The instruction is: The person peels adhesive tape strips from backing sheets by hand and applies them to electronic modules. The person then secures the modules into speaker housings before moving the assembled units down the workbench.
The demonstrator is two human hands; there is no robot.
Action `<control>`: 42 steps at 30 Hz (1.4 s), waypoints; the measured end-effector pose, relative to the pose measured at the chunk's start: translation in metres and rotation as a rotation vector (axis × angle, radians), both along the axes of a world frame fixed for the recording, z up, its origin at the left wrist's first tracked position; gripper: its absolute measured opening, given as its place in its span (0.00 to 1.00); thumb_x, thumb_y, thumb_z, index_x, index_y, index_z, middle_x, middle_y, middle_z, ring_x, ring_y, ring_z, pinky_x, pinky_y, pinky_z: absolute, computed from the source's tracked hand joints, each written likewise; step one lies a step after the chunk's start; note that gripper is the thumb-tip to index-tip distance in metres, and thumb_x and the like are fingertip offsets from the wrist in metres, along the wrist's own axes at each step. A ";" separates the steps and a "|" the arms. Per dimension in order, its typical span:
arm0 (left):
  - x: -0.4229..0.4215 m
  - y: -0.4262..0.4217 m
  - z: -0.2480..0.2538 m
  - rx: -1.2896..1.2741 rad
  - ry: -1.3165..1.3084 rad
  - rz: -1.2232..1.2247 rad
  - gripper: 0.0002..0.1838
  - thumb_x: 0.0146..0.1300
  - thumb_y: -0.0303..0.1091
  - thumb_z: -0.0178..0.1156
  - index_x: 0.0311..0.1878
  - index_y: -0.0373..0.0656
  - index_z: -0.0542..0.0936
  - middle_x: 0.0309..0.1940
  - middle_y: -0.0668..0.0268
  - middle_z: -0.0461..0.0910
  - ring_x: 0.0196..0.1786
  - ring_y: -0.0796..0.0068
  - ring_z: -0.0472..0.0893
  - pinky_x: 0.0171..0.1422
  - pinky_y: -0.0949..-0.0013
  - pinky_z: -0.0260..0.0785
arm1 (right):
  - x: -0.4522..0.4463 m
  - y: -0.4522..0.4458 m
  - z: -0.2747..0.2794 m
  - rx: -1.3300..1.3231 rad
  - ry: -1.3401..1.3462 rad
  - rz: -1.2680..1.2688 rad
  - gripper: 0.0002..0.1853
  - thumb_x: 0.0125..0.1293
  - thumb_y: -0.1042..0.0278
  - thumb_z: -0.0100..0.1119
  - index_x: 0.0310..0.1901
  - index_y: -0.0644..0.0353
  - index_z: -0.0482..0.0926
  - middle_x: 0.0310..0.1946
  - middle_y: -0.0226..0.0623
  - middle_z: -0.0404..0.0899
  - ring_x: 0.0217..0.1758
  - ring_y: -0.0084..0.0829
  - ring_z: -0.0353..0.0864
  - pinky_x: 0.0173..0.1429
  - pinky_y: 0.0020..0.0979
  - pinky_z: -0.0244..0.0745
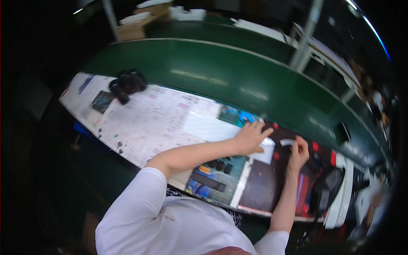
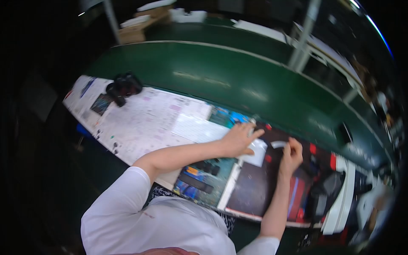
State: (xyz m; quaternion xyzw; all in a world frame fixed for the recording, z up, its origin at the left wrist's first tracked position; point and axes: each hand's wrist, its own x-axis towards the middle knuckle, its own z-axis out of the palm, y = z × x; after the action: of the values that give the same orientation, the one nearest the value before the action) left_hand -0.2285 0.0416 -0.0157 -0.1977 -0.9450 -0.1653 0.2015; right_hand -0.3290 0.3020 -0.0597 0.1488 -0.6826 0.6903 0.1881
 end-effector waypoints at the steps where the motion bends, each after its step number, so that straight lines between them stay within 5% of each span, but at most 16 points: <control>1: 0.005 -0.014 0.001 0.041 0.008 0.043 0.49 0.56 0.51 0.80 0.79 0.44 0.70 0.70 0.40 0.72 0.70 0.36 0.74 0.71 0.41 0.69 | -0.004 0.002 -0.009 0.046 -0.011 0.003 0.03 0.74 0.81 0.64 0.46 0.66 0.83 0.58 0.40 0.84 0.49 0.24 0.82 0.52 0.26 0.79; 5: 0.030 -0.130 0.023 0.076 0.072 0.262 0.41 0.54 0.47 0.80 0.69 0.41 0.77 0.64 0.48 0.78 0.68 0.40 0.75 0.68 0.44 0.72 | -0.007 0.004 -0.016 0.065 -0.014 -0.005 0.02 0.75 0.78 0.64 0.46 0.63 0.83 0.58 0.38 0.85 0.44 0.19 0.82 0.41 0.20 0.76; 7: 0.052 -0.215 0.031 -0.195 0.207 0.620 0.37 0.50 0.45 0.81 0.62 0.40 0.80 0.56 0.52 0.81 0.63 0.44 0.77 0.64 0.44 0.72 | -0.011 0.007 -0.021 0.027 -0.076 -0.024 0.01 0.76 0.76 0.64 0.45 0.62 0.83 0.56 0.36 0.85 0.42 0.18 0.82 0.41 0.20 0.76; 10: 0.110 -0.334 0.070 -0.587 0.278 1.200 0.15 0.63 0.37 0.64 0.51 0.41 0.83 0.52 0.53 0.81 0.64 0.49 0.75 0.59 0.46 0.69 | -0.009 0.004 -0.018 0.014 -0.123 -0.038 0.06 0.77 0.73 0.65 0.50 0.63 0.85 0.50 0.31 0.86 0.40 0.16 0.81 0.40 0.19 0.75; 12: 0.154 -0.390 0.086 -0.742 0.284 1.499 0.16 0.64 0.35 0.64 0.54 0.41 0.84 0.53 0.56 0.82 0.66 0.52 0.76 0.58 0.51 0.71 | -0.010 0.000 -0.018 0.014 -0.129 -0.032 0.07 0.77 0.73 0.65 0.52 0.64 0.85 0.49 0.31 0.87 0.40 0.16 0.81 0.40 0.19 0.75; 14: 0.191 -0.431 0.085 -0.674 0.154 1.666 0.16 0.68 0.36 0.64 0.56 0.39 0.84 0.57 0.53 0.84 0.71 0.46 0.76 0.67 0.48 0.73 | -0.010 -0.005 -0.022 0.022 -0.124 -0.011 0.08 0.77 0.72 0.66 0.52 0.64 0.86 0.50 0.32 0.87 0.40 0.16 0.82 0.41 0.19 0.76; 15: 0.210 -0.424 0.099 -0.596 -0.009 1.669 0.16 0.69 0.34 0.64 0.57 0.39 0.83 0.59 0.52 0.84 0.72 0.45 0.75 0.70 0.45 0.72 | -0.012 -0.007 -0.025 0.015 -0.116 -0.001 0.08 0.77 0.72 0.66 0.53 0.64 0.86 0.50 0.32 0.87 0.40 0.17 0.82 0.40 0.19 0.77; 18: 0.243 -0.459 0.077 -0.577 0.124 1.453 0.13 0.64 0.31 0.66 0.52 0.46 0.84 0.56 0.53 0.82 0.69 0.48 0.76 0.64 0.46 0.72 | -0.012 -0.003 -0.032 0.009 -0.105 -0.014 0.09 0.77 0.72 0.67 0.54 0.65 0.86 0.51 0.34 0.88 0.40 0.19 0.83 0.40 0.20 0.79; 23: 0.243 -0.355 0.101 -0.658 0.208 1.075 0.11 0.58 0.30 0.72 0.43 0.43 0.84 0.52 0.57 0.81 0.62 0.54 0.78 0.57 0.53 0.71 | -0.001 -0.002 -0.005 -0.073 -0.096 -0.106 0.09 0.75 0.73 0.68 0.53 0.65 0.88 0.52 0.38 0.89 0.40 0.22 0.85 0.40 0.22 0.82; 28: 0.242 -0.232 0.103 0.216 0.060 0.805 0.16 0.64 0.39 0.77 0.36 0.37 0.81 0.30 0.57 0.81 0.34 0.58 0.80 0.41 0.56 0.73 | 0.023 -0.013 0.022 -0.142 -0.102 -0.092 0.06 0.75 0.74 0.69 0.49 0.64 0.88 0.54 0.36 0.90 0.43 0.21 0.87 0.44 0.23 0.83; 31: 0.233 -0.162 0.049 1.008 -0.199 0.383 0.15 0.73 0.39 0.73 0.36 0.37 0.82 0.28 0.74 0.79 0.33 0.85 0.72 0.37 0.71 0.67 | 0.048 -0.023 0.041 -0.171 -0.095 -0.031 0.05 0.75 0.74 0.70 0.48 0.64 0.88 0.56 0.38 0.89 0.43 0.20 0.87 0.45 0.22 0.83; 33: 0.232 -0.113 0.031 1.105 -0.335 0.301 0.16 0.75 0.39 0.71 0.35 0.39 0.79 0.28 0.78 0.74 0.33 0.88 0.68 0.35 0.74 0.63 | 0.066 -0.027 0.049 -0.160 -0.097 -0.019 0.04 0.75 0.75 0.68 0.48 0.65 0.87 0.57 0.39 0.88 0.43 0.21 0.87 0.44 0.22 0.83; 35: 0.232 -0.081 0.012 0.958 -0.388 0.380 0.19 0.74 0.42 0.71 0.35 0.37 0.76 0.24 0.68 0.73 0.28 0.79 0.70 0.33 0.67 0.65 | 0.086 -0.030 0.054 -0.140 -0.102 -0.002 0.04 0.75 0.76 0.67 0.47 0.65 0.86 0.57 0.40 0.87 0.43 0.21 0.87 0.45 0.23 0.82; 37: 0.236 -0.066 0.011 0.845 -0.278 0.382 0.17 0.76 0.37 0.69 0.36 0.40 0.74 0.25 0.75 0.68 0.30 0.87 0.63 0.32 0.71 0.57 | 0.106 -0.033 0.056 -0.123 -0.105 0.024 0.04 0.75 0.77 0.67 0.47 0.66 0.86 0.57 0.39 0.87 0.43 0.21 0.86 0.45 0.23 0.82; 42: 0.242 -0.068 0.007 0.838 -0.329 0.389 0.18 0.76 0.39 0.69 0.36 0.40 0.73 0.23 0.75 0.65 0.28 0.86 0.61 0.30 0.70 0.54 | 0.133 -0.041 0.049 -0.136 -0.187 0.088 0.03 0.74 0.78 0.66 0.45 0.66 0.86 0.56 0.41 0.86 0.42 0.20 0.84 0.47 0.23 0.81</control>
State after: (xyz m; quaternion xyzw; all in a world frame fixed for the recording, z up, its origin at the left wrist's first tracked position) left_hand 0.0132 -0.0264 -0.0088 0.1095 -0.8359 -0.5196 0.1389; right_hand -0.1957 0.2610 -0.0103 0.1006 -0.6415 0.7536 0.1026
